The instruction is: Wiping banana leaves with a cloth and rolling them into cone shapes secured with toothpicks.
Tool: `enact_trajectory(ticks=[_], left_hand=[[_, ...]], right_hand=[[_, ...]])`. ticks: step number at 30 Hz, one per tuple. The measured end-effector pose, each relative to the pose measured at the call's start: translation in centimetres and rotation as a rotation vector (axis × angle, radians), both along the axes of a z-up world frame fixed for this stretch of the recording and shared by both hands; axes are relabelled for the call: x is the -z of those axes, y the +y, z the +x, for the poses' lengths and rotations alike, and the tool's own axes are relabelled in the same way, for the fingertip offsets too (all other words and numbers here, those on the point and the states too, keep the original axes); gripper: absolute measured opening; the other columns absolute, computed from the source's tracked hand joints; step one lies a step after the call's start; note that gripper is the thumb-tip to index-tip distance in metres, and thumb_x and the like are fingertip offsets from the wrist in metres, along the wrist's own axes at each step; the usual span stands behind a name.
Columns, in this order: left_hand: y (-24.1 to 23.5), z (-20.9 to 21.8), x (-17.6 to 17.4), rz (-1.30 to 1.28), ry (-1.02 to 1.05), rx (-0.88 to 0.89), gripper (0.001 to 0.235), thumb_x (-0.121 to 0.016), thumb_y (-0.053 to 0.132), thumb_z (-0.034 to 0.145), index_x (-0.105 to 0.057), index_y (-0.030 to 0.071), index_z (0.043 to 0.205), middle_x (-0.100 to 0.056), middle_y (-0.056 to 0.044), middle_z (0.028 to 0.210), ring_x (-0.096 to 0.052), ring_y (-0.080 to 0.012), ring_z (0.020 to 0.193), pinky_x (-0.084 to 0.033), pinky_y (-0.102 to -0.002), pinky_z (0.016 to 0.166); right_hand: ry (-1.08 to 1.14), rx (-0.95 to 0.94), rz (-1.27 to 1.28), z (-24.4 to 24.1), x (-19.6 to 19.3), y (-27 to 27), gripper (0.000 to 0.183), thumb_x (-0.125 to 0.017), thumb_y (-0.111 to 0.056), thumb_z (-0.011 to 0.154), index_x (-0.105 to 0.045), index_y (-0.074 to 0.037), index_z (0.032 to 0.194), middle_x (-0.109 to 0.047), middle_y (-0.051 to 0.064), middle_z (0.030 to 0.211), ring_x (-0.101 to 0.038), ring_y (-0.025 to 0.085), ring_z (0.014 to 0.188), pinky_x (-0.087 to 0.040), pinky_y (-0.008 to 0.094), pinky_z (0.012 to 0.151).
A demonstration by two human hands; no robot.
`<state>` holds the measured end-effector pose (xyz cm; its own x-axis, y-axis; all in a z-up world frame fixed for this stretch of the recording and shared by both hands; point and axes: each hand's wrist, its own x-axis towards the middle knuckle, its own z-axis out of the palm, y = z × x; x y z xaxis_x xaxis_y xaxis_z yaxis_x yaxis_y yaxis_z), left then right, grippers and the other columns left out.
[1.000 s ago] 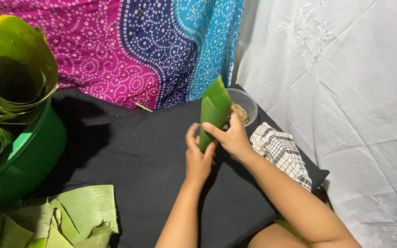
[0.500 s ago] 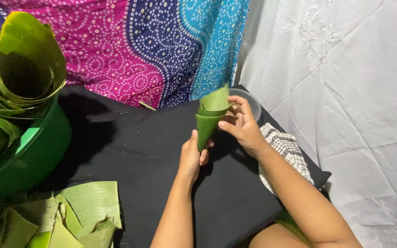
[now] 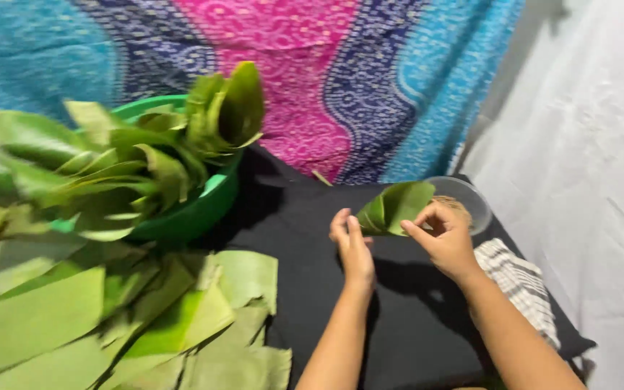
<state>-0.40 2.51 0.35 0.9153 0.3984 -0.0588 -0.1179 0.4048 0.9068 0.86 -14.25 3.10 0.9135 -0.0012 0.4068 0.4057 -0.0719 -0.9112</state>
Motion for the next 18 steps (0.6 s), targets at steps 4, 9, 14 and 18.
enact_trajectory(ticks=[4,9,14,18], left_hand=[[1.9,-5.1,-6.0,-0.203,-0.015,0.054,0.051,-0.033,0.049,0.109,-0.047,0.021,0.149,0.003,-0.005,0.167,-0.003,-0.039,0.156,-0.022,-0.072,0.116],[6.2,-7.5,-7.5,0.094,-0.066,0.15,0.089,-0.059,0.055,0.098,-0.011,0.023,0.166,0.034,-0.015,0.163,0.017,-0.0472,0.152,-0.01,-0.072,0.119],[13.3,-11.0,-13.4,0.077,-0.026,0.24,0.103,-0.069,0.048,0.094,0.0,0.019,0.166,0.003,-0.028,0.163,-0.01,-0.0538,0.148,-0.023,-0.075,0.106],[20.4,-13.8,-17.7,-0.01,-0.078,0.319,0.052,-0.061,0.032,0.095,-0.05,0.013,0.142,-0.073,-0.018,0.105,-0.073,-0.0294,0.081,-0.056,-0.038,0.069]], right_hand=[[-0.047,0.021,-0.031,-1.9,-3.1,4.2,0.019,-0.079,0.002,0.088,-0.061,-0.004,0.091,-0.058,0.002,0.078,-0.061,0.009,0.073,-0.054,0.023,0.059],[-0.021,-0.098,0.04,-3.9,-8.6,10.0,0.062,-0.062,0.007,0.095,-0.033,-0.014,0.146,-0.066,0.017,0.112,-0.063,0.017,0.094,-0.058,0.034,0.084],[0.121,-0.288,0.024,-5.8,-13.5,17.0,0.038,-0.059,-0.003,0.099,-0.056,-0.011,0.136,-0.072,0.011,0.104,-0.069,0.017,0.087,-0.063,0.041,0.073],[-0.146,-0.419,-0.179,-7.0,-17.8,21.5,0.027,-0.057,-0.009,0.103,-0.075,-0.008,0.123,-0.076,0.01,0.109,-0.066,0.014,0.099,-0.058,0.043,0.09]])
